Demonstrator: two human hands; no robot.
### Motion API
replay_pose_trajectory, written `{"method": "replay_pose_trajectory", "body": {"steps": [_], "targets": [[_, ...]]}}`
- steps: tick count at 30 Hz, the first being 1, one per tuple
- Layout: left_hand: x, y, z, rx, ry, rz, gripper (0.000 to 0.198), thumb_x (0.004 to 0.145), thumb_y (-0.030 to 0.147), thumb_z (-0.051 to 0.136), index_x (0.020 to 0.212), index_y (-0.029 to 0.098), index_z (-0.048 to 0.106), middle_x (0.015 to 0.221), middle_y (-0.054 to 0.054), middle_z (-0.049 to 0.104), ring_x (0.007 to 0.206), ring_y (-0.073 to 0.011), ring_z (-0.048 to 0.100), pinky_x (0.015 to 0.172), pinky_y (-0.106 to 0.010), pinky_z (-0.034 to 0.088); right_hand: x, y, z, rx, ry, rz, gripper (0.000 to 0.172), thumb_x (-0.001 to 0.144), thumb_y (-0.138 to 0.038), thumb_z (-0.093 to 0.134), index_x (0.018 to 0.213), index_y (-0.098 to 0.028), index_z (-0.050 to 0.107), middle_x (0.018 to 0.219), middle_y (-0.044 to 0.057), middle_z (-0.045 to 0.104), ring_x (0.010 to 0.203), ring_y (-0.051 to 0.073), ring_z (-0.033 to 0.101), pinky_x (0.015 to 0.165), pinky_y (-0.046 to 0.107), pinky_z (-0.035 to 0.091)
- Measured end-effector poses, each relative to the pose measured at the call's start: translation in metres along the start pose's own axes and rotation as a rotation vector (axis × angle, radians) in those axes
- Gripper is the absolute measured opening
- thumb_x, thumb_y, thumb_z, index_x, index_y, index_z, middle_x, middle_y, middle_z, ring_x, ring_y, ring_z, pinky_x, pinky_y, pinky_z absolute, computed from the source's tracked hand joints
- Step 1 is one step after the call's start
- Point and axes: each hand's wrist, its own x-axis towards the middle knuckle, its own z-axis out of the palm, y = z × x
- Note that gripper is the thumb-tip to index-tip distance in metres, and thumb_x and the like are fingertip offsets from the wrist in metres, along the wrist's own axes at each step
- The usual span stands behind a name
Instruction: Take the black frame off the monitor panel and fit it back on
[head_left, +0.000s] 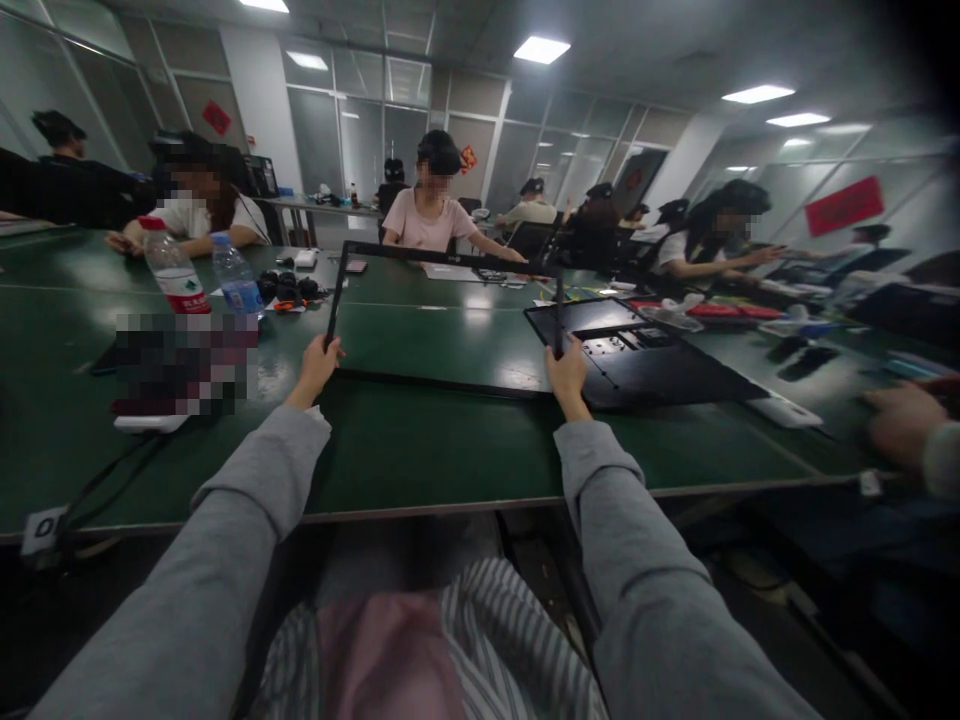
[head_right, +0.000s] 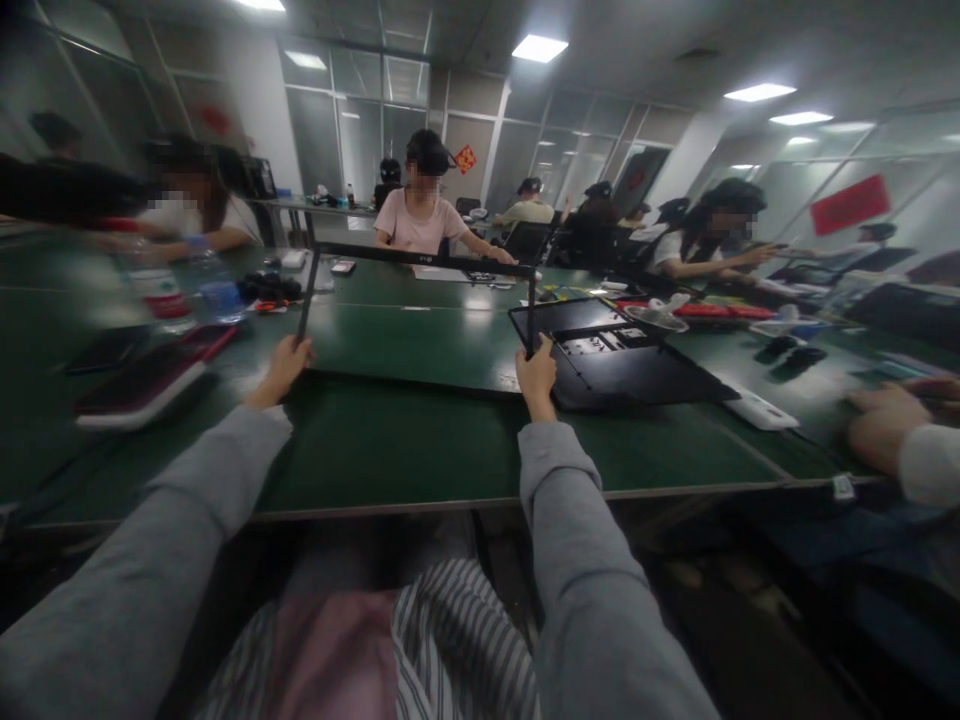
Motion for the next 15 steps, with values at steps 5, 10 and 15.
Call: {"method": "replay_pose_trajectory", "body": {"steps": [5, 10, 15], "targets": [[0.0, -0.003, -0.003, 0.277, 0.019, -0.076, 0.028, 0.1, 0.03, 0.051, 0.084, 0.019, 0.072, 0.1, -0.015, 0.079, 0.106, -0.0304, 0.074, 0.098, -0.039, 0.054, 0.014, 0.026, 0.027, 0.216, -0.26, 0.047, 0.066, 0.075, -0.03, 0.066, 0.139, -0.015, 0.056, 0.103, 0.011, 0.076, 0.102, 0.032, 0.074, 0.105, 0.058, 0.057], [-0.006, -0.001, -0.002, 0.513, -0.025, -0.001, 0.039, 0.102, 0.036, 0.049, 0.112, 0.014, 0.08, 0.116, -0.022, 0.078, 0.114, -0.0375, 0.073, 0.098, -0.045, 0.054, 0.011, 0.036, 0.03, 0.075, -0.27, -0.011, 0.058, 0.081, -0.026, 0.062, 0.138, -0.014, 0.065, 0.133, 0.02, 0.075, 0.136, 0.034, 0.066, 0.124, 0.055, 0.045], [-0.013, -0.002, -0.001, 0.577, -0.024, 0.072, 0.041, 0.097, 0.043, 0.057, 0.109, 0.015, 0.085, 0.11, -0.024, 0.077, 0.113, -0.0424, 0.071, 0.098, -0.05, 0.055, 0.004, 0.035, 0.024, -0.03, -0.26, -0.003, 0.058, 0.084, -0.019, 0.06, 0.141, -0.013, 0.068, 0.145, 0.02, 0.07, 0.143, 0.035, 0.061, 0.125, 0.055, 0.044]]}}
